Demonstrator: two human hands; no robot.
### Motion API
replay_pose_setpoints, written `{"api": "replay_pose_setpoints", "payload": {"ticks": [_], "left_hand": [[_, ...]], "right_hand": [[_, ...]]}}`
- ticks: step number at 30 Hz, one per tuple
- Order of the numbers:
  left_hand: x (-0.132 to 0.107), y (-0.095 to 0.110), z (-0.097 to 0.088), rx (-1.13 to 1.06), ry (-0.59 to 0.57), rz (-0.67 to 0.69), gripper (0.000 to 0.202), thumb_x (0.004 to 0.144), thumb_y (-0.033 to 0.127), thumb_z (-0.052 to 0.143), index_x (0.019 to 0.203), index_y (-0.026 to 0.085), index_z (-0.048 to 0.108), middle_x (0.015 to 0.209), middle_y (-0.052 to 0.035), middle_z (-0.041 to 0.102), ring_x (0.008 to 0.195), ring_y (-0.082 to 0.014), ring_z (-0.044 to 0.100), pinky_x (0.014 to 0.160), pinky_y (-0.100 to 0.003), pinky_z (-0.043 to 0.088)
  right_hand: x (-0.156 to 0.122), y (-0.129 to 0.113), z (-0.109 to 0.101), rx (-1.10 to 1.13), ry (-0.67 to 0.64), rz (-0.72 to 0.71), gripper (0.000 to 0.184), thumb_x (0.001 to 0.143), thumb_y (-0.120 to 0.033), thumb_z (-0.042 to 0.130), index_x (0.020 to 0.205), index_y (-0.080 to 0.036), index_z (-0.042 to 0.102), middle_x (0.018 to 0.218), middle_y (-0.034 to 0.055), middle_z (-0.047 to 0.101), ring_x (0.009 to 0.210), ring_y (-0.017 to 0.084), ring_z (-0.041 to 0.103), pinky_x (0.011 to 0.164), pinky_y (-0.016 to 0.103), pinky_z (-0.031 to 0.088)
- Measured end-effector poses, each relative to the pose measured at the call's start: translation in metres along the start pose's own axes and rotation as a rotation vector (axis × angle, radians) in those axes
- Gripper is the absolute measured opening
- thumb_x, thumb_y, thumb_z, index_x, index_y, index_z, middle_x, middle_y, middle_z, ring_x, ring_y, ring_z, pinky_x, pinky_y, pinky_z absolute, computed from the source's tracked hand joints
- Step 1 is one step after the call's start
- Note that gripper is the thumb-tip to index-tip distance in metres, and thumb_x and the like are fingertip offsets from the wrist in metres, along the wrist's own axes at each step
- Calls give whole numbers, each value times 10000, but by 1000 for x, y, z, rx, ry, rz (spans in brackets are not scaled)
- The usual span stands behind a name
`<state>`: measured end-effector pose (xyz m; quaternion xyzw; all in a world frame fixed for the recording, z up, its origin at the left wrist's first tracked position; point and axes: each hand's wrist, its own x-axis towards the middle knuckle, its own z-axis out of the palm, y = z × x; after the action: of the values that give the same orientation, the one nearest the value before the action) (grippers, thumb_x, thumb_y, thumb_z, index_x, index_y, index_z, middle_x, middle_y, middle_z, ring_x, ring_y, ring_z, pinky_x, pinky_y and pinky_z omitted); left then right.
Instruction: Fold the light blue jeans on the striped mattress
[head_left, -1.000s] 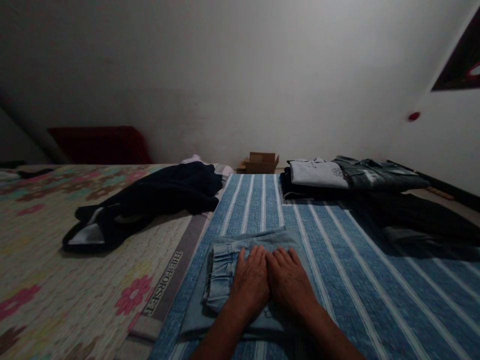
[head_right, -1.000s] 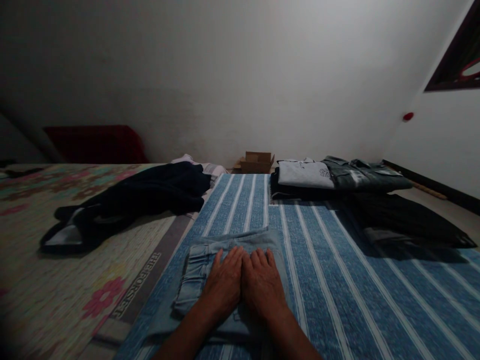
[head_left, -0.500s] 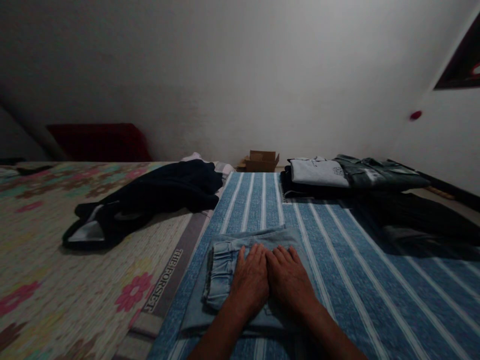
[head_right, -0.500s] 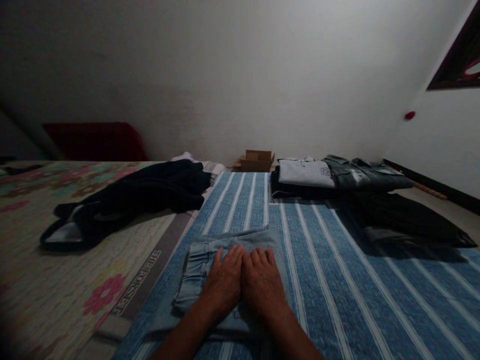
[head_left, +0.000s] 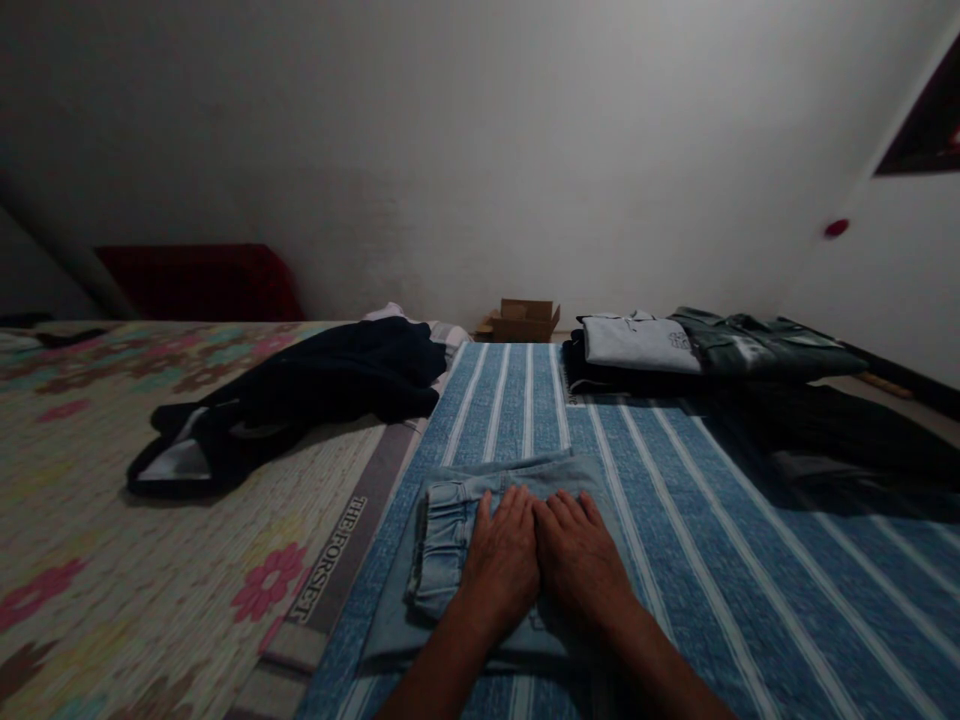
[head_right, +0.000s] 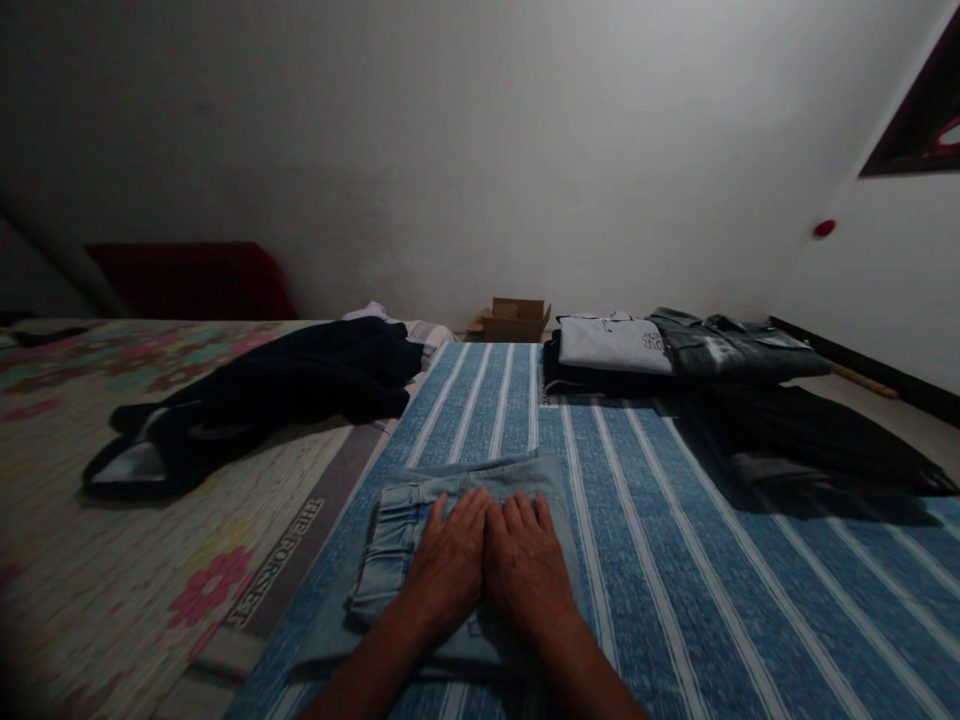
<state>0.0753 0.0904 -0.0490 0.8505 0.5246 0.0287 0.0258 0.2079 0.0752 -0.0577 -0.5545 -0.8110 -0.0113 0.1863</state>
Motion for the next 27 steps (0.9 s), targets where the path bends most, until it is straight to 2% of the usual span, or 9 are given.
{"api": "replay_pose_setpoints", "payload": {"ticks": [11, 27], "left_hand": [[-2, 1, 1, -38, 37, 9, 481, 931, 221, 334, 1385, 90, 419, 1455, -149, 412, 1379, -252, 301, 1146, -533, 137], [-2, -2, 4, -23, 47, 17, 472, 936, 244, 341, 1379, 106, 427, 1450, -136, 424, 1374, -245, 308, 1149, -521, 139]], "right_hand": [[0, -1, -2, 36, -16, 15, 392, 917, -159, 418, 1297, -141, 515, 1268, 106, 580, 1226, 265, 456, 1094, 457, 216], [0, 0, -2, 12, -23, 2, 392, 919, -169, 435, 1304, -150, 504, 1263, 102, 582, 1226, 253, 455, 1096, 447, 216]]}}
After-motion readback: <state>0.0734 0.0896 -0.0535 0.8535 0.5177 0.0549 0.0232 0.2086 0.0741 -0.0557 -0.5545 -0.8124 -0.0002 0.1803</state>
